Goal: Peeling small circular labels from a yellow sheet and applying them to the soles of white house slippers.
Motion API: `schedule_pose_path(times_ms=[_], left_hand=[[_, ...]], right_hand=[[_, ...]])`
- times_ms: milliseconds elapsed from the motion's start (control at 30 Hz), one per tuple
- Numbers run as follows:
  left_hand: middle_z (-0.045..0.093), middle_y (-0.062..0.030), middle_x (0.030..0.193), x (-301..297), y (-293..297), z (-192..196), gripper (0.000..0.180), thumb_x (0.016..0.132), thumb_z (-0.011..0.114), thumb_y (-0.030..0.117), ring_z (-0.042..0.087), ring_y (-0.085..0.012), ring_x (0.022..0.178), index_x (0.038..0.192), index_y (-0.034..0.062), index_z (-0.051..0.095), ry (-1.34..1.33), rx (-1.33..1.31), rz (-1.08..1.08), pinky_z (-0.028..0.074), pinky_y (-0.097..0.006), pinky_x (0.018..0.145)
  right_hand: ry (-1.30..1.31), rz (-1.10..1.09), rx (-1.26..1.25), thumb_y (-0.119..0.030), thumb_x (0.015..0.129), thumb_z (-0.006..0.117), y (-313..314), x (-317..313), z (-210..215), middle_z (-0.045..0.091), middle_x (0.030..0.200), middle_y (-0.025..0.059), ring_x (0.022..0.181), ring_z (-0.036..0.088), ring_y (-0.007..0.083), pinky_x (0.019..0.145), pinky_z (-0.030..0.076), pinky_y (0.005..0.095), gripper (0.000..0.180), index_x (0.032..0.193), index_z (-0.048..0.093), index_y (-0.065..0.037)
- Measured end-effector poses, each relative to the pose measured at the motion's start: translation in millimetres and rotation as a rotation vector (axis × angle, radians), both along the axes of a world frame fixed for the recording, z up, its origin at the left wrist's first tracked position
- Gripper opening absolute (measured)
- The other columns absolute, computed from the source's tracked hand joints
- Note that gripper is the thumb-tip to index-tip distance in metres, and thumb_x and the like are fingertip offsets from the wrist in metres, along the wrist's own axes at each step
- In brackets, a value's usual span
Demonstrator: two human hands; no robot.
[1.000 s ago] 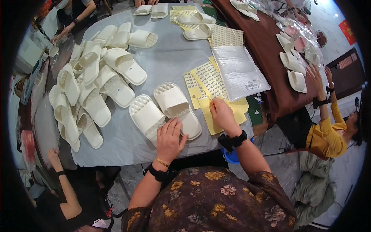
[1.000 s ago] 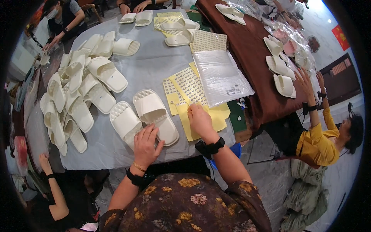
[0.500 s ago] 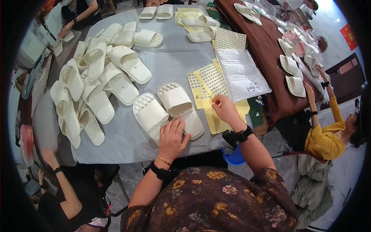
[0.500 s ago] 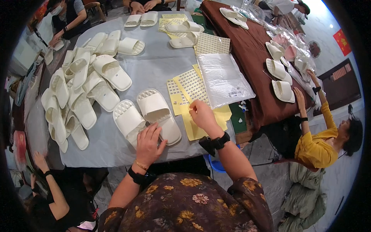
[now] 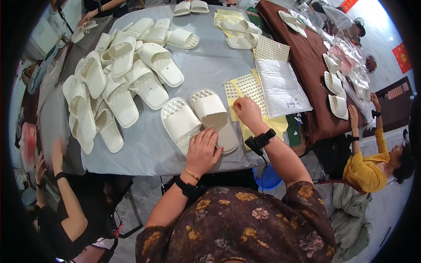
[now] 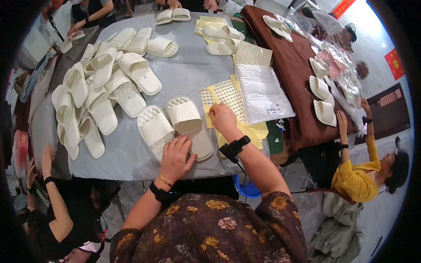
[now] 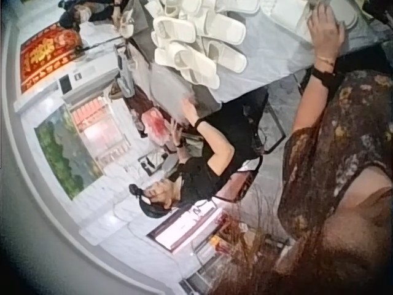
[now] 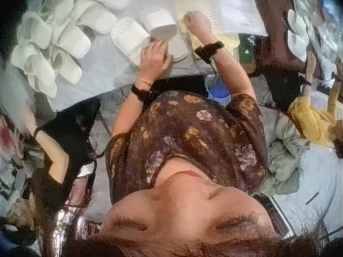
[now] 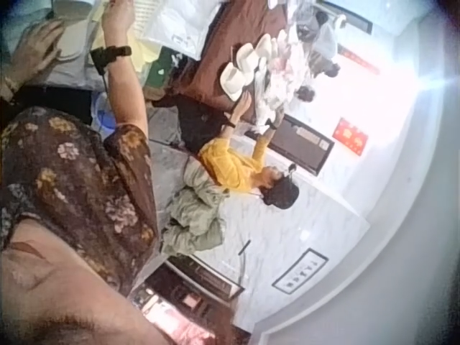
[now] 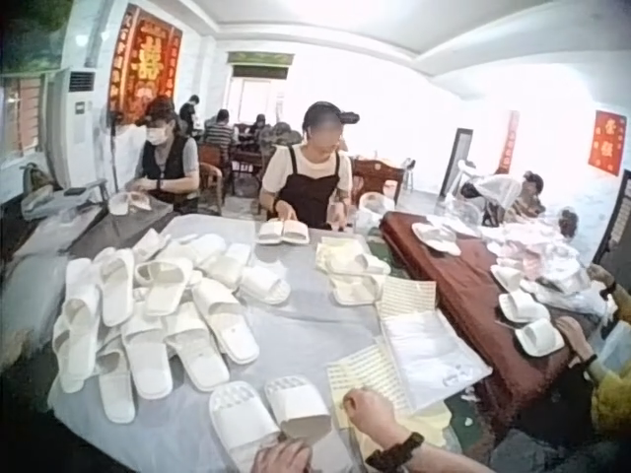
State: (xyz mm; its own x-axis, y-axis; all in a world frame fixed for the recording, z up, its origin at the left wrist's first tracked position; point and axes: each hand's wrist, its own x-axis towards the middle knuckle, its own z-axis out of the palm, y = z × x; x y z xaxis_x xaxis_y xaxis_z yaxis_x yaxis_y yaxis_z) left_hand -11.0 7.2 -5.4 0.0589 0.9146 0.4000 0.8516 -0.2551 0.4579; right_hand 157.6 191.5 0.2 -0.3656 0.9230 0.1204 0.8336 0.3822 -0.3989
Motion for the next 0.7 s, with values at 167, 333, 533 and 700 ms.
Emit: schedule_pose_path(times_ms=[167,333,533,700], left_hand=[[0.057,-0.0122,0.131,0,0,1,0.047,0.083,0.069,0.028,0.052,-0.0279,0.122,0.121,0.0041,0.058,-0.005,0.0,0.0,0.039,-0.042,0.1],[0.057,-0.0121,0.131,0,0,0,0.047,0.082,0.069,0.028,0.052,-0.0275,0.121,0.121,0.0042,0.058,-0.011,0.025,0.005,0.039,-0.042,0.1],[0.056,-0.0116,0.134,0,0,-5,0.048,0.083,0.07,0.029,0.051,-0.0284,0.122,0.122,0.0047,0.058,-0.034,-0.004,-0.001,0.037,-0.043,0.102],[0.056,-0.011,0.134,0,-1,-5,0.048,0.082,0.071,0.029,0.05,-0.0278,0.123,0.122,0.0048,0.058,-0.044,-0.006,0.007,0.037,-0.043,0.102]], right_hand=[[0.037,0.031,0.008,-0.015,0.083,0.066,-4,-2,-2,0.066,0.088,0.0141,0.081,0.065,0.0333,0.072,0.053,0.0434,0.011,0.089,0.071,-0.007],[0.108,0.038,-0.06,-0.014,0.082,0.066,4,1,-2,0.069,0.085,0.0146,0.078,0.068,0.0329,0.071,0.054,0.0415,0.011,0.086,0.072,-0.005],[0.177,0.041,-0.111,-0.012,0.08,0.066,11,2,-5,0.071,0.079,0.016,0.075,0.069,0.0338,0.07,0.055,0.041,0.012,0.083,0.072,-0.002],[0.147,0.048,-0.096,-0.012,0.079,0.067,12,2,-9,0.07,0.079,0.0158,0.075,0.069,0.0329,0.069,0.055,0.0409,0.011,0.082,0.071,-0.003]])
